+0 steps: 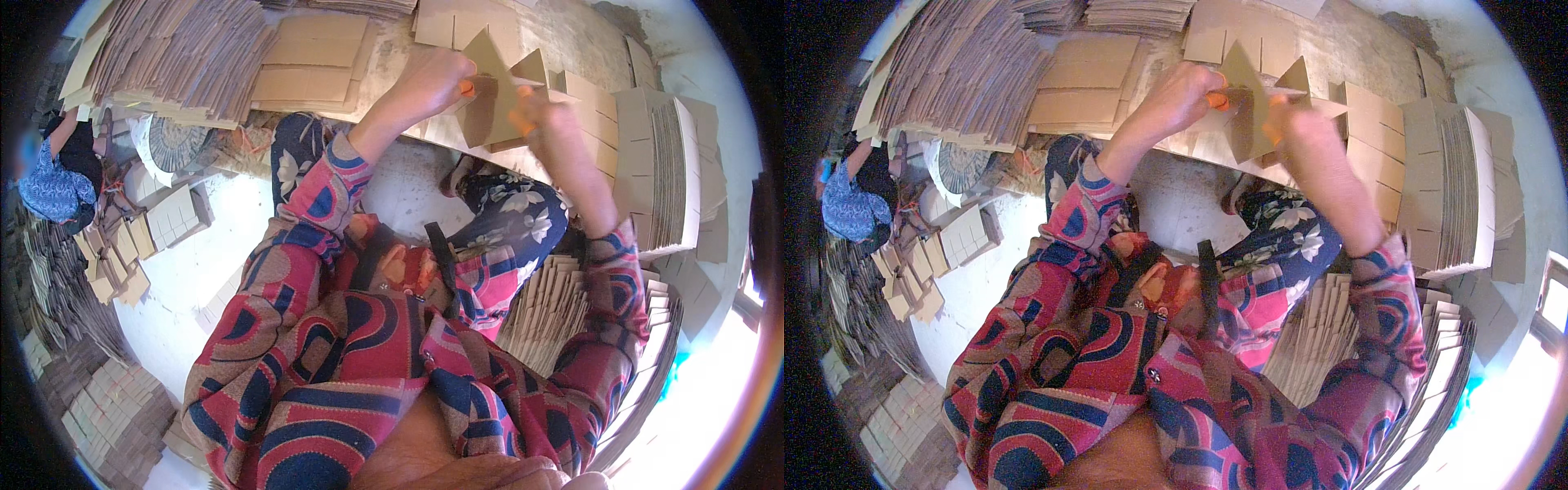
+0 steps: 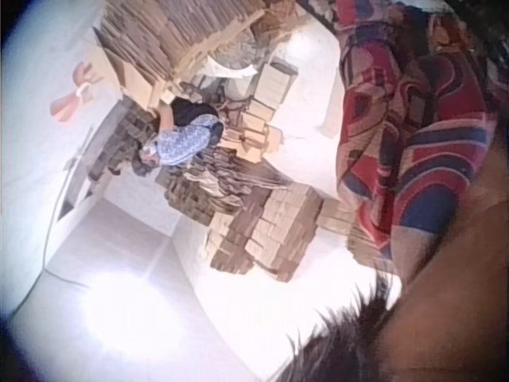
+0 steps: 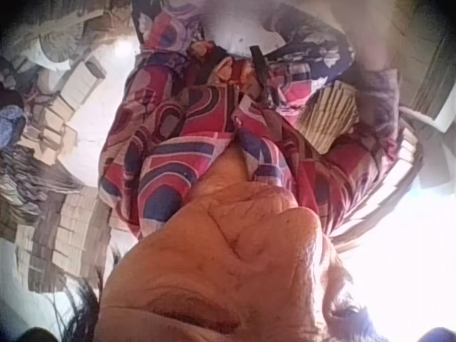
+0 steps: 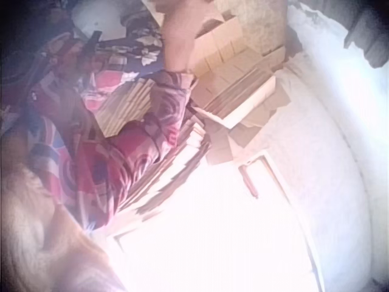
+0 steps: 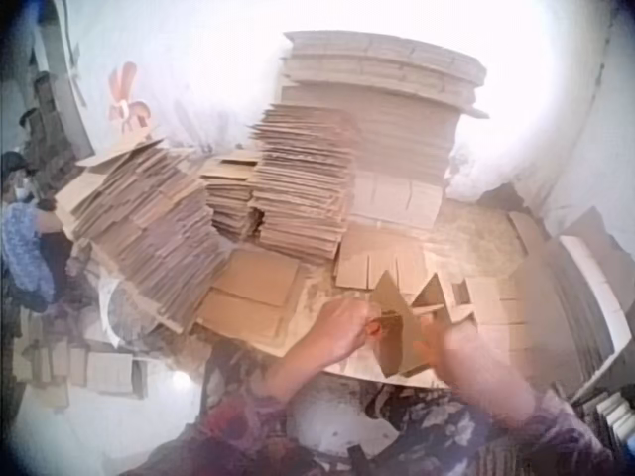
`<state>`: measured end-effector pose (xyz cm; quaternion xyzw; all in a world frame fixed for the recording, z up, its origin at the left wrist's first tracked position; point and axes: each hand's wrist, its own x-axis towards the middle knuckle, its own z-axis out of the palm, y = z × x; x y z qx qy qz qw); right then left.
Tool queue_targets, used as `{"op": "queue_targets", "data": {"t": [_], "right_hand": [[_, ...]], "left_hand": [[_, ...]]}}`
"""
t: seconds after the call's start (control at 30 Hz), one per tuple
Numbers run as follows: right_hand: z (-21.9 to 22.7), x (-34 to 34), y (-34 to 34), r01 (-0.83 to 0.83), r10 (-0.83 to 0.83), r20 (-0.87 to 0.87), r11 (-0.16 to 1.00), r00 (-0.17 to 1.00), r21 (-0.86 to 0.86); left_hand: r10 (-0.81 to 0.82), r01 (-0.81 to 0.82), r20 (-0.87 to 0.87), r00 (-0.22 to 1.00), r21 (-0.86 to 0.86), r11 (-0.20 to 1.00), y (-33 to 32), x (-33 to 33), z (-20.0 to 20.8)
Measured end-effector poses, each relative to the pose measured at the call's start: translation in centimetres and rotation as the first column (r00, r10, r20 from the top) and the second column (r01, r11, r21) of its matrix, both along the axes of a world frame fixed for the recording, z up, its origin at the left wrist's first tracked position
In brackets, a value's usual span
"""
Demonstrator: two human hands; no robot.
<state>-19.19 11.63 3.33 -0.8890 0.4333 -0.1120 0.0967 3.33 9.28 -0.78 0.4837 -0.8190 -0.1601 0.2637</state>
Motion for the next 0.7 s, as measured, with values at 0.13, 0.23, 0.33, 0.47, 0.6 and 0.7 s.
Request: {"op": "queue_targets", "data": {"t": [0.13,0.23,0.33,0.47,0.6,0.7], "right_hand": [[-0.1,2.3,2.4,0.093,-0.094,-0.239,0.996,0.966,-0.017],[3.1,3.3,1.6,0.203,-0.203,0.003,0.976,0.979,-0.083],[1.8,1.2,-1.7,0.203,-0.253,-0.066,0.885,0.965,-0.420],[2.1,0.8,-3.4,0.317,-0.288,-0.138,0.905,0.948,0.285],[1.9,1.0,-0.9,0.073,-0.075,-0.034,0.996,0.997,-0.056],[1.1,0.0,0.2,0.220,-0.218,-0.028,0.974,0.975,0.062]], "left_hand": [[0.028,-0.026,-0.031,0.999,0.060,0.998,0.3,0.2,0.2],[0.048,-0.049,-0.013,0.999,-0.043,0.998,0.3,0.8,-0.5],[0.027,-0.031,-0.047,0.998,-0.072,0.997,0.3,0.2,-0.6],[0.004,-0.005,-0.010,1.000,-0.128,0.992,0.4,0.2,-1.1],[0.031,-0.028,0.009,0.999,-0.184,0.983,1.3,1.0,-1.4],[-0.009,-0.051,-0.198,0.980,-0.299,0.953,2.7,1.0,-1.2]]}}
